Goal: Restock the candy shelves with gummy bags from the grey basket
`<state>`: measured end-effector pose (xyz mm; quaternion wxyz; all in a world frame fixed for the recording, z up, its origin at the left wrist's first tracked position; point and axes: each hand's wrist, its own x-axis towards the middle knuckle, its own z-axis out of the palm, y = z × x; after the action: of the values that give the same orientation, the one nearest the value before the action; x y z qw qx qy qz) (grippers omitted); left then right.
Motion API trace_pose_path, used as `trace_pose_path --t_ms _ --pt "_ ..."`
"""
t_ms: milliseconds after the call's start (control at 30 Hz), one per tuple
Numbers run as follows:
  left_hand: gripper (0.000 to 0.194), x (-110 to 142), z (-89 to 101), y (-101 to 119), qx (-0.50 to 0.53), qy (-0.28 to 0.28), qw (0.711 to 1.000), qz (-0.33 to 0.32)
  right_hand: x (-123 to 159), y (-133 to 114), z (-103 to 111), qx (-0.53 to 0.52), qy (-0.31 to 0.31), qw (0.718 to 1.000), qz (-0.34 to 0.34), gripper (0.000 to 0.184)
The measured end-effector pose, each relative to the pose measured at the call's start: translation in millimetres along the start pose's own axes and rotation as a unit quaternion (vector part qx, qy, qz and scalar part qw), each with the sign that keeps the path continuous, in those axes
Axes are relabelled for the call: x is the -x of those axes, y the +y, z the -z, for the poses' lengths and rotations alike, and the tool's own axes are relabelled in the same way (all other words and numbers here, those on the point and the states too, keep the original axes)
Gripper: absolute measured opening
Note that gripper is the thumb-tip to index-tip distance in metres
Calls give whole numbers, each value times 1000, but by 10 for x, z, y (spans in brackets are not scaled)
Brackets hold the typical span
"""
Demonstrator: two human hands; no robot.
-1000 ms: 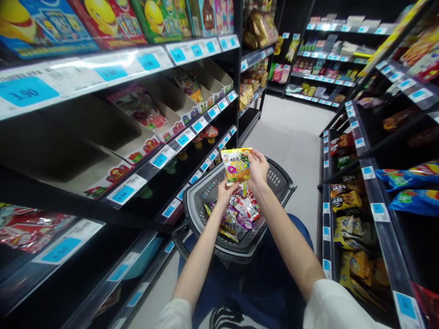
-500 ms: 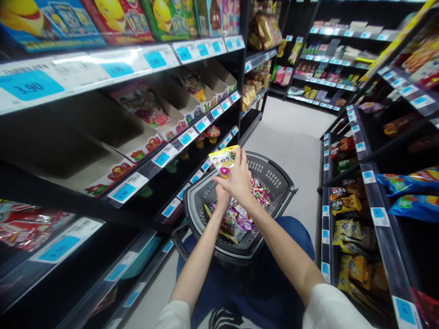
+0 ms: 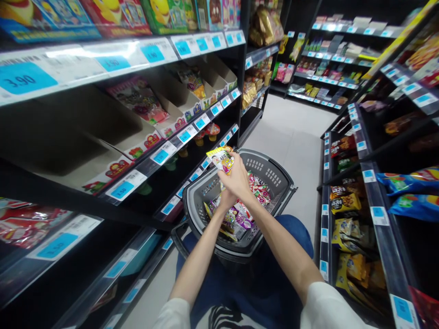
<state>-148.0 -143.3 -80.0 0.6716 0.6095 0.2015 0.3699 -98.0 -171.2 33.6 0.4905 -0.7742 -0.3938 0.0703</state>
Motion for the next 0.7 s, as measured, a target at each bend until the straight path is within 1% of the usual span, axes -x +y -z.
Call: trace_pose_path --t_ms 33,67,100,167,200,233,267,333,433,500,567,633,700 --pt "45 2 -11 -18 -7 -13 1000 5 -25 -20 4 -69 -1 997 -33 64" --pt "45 3 -25 -34 -9 -21 1000 9 -49 -48 16 -157 -8 985 -67 58" --pt "48 5 -40 -46 -7 -25 1000 11 -70 -84 38 -255 -19 962 -99 54" --pt "56 12 -70 -56 -7 -31 999 11 -95 -170 113 -439 -45 887 -135 54" --pt "57 16 -83 -54 -10 -37 999 10 -98 -213 162 -507 -62 849 -138 55" --pt "56 21 -94 -49 -16 -44 999 8 -95 -251 214 -556 -78 817 -132 57" --pt "53 27 -102 -44 -26 -51 998 7 -87 -282 265 -591 -92 792 -123 59" --pt "45 38 -113 -34 -51 -64 997 12 -66 -315 350 -634 -118 756 -112 61" --pt "34 49 -121 -32 -90 -70 993 28 -38 -308 416 -670 -155 718 -103 67" --pt "27 52 -123 -37 -105 -68 991 37 -26 -287 425 -685 -182 699 -96 70" --pt "21 53 -122 -44 -114 -66 990 46 -21 -268 418 -689 -195 692 -96 71" --pt "18 54 -120 -48 -121 -67 989 53 -26 -253 406 -685 -196 694 -104 73" --pt "17 56 -117 -52 -123 -72 988 56 -38 -240 394 -690 -194 689 -108 74"
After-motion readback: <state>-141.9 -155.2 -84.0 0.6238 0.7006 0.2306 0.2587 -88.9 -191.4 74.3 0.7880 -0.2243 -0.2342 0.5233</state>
